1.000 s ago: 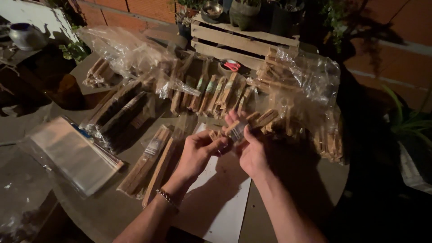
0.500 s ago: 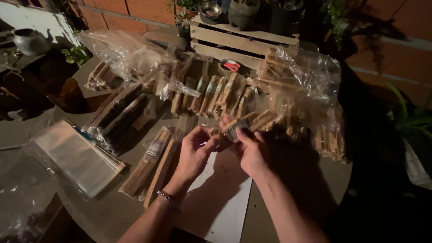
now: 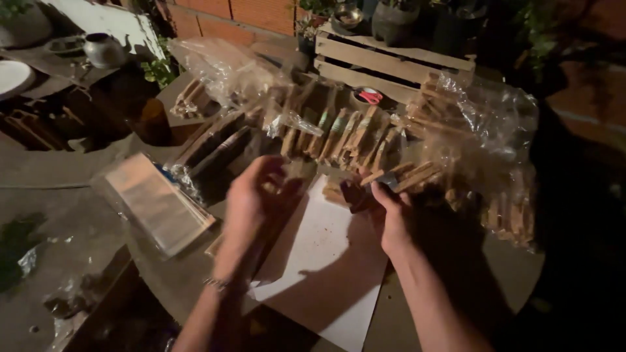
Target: The person organizes and packs wood strips into plastic sleeves at a workshop table.
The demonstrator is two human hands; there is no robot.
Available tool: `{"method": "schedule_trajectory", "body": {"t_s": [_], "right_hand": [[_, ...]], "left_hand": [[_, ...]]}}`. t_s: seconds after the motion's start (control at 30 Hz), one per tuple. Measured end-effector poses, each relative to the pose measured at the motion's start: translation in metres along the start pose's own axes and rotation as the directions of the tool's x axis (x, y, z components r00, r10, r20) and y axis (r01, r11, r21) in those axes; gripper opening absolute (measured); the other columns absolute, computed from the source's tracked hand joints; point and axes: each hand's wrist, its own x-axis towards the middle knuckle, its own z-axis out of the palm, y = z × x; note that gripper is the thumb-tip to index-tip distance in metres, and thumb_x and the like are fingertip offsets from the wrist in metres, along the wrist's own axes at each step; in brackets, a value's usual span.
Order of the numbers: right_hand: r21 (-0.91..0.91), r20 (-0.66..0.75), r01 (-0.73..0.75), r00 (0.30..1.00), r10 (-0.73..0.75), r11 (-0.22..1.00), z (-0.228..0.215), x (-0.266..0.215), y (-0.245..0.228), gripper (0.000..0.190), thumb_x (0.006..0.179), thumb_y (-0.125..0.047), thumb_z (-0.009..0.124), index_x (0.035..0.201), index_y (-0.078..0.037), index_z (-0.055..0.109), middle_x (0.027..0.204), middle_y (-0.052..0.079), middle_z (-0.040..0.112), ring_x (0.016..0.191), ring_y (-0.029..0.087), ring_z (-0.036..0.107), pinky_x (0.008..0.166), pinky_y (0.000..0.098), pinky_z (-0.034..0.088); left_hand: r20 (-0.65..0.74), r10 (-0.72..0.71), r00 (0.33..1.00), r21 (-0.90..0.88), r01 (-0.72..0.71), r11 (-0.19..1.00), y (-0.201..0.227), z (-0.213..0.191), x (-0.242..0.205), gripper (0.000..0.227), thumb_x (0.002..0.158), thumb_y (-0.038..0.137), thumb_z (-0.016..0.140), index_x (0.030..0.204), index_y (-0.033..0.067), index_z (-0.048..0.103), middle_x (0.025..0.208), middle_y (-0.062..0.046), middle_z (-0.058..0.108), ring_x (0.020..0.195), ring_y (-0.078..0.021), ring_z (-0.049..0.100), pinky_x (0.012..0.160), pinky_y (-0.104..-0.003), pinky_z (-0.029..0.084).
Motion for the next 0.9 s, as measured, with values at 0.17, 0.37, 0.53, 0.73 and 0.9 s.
{"method": "schedule_trajectory", "body": {"t_s": [0.17,0.37,0.53,0.73,0.9], "right_hand": [[0.245,0.21,-0.021,0.977,-0.032,0.969,0.006,-0.017,-0.022,0.039,0.089,-0.027,0.07,0.119,-0.004,0.075,0.111,0.014,0.078,0.073,0.023,0.065,0.052,0.0309,0.053],[0.494,0.236,-0.112,0.972,-0.008,0.862,0.001,0.004,0.017,0.024,0.083,-0.01,0.077,0.106,-0.009,0.07,0.114,0.006,0.075,0.102,0.016,0.069,0.073,0.0241,0.048],[0.511,0.371,-0.07,0.917,-0.146,0.857,0.003,-0.013,0.008,0.031,0.089,-0.003,0.068,0.118,0.007,0.068,0.123,0.02,0.074,0.11,0.029,0.073,0.092,0.0338,0.06],[0.338,0.198,-0.011,0.978,-0.06,0.941,0.016,-0.02,0.023,0.023,0.079,-0.01,0.081,0.079,0.004,0.063,0.095,0.014,0.072,0.094,0.022,0.07,0.083,0.0272,0.055],[0.476,0.665,0.028,0.642,-0.381,0.879,0.019,-0.029,0.041,0.085,0.075,-0.053,0.083,0.122,0.016,0.065,0.131,0.029,0.066,0.124,0.037,0.062,0.108,0.0598,0.048]], "left_hand": [[0.046,-0.286,0.957,-0.555,0.262,0.79,0.043,-0.07,-0.04,0.054,0.082,0.022,0.071,0.131,0.0094,0.056,0.119,-0.021,0.068,0.101,-0.0363,0.066,0.082,-0.044,0.053],[0.011,-0.26,0.965,-0.939,0.1,0.33,-0.042,-0.102,-0.054,0.026,0.094,0.043,0.065,0.109,0.0225,0.071,0.14,-0.019,0.064,0.131,-0.0365,0.062,0.108,-0.049,0.048],[-0.295,-0.417,0.86,-0.956,-0.265,0.129,-0.048,-0.113,-0.077,0.113,0.082,0.034,0.084,0.157,-0.0057,0.011,0.16,-0.032,0.037,0.143,-0.0442,0.05,0.111,-0.043,0.058],[-0.238,-0.308,0.921,-0.89,-0.08,0.45,-0.026,-0.077,-0.083,0.029,0.093,0.008,0.068,0.12,0.0005,0.063,0.096,-0.012,0.069,0.078,-0.0213,0.068,0.067,-0.027,0.059],[0.149,-0.144,0.978,-0.431,0.196,0.881,0.019,-0.032,-0.069,0.048,0.076,0.019,0.088,0.119,0.0026,0.073,0.108,-0.02,0.078,0.097,-0.0293,0.078,0.085,-0.046,0.066]]}}
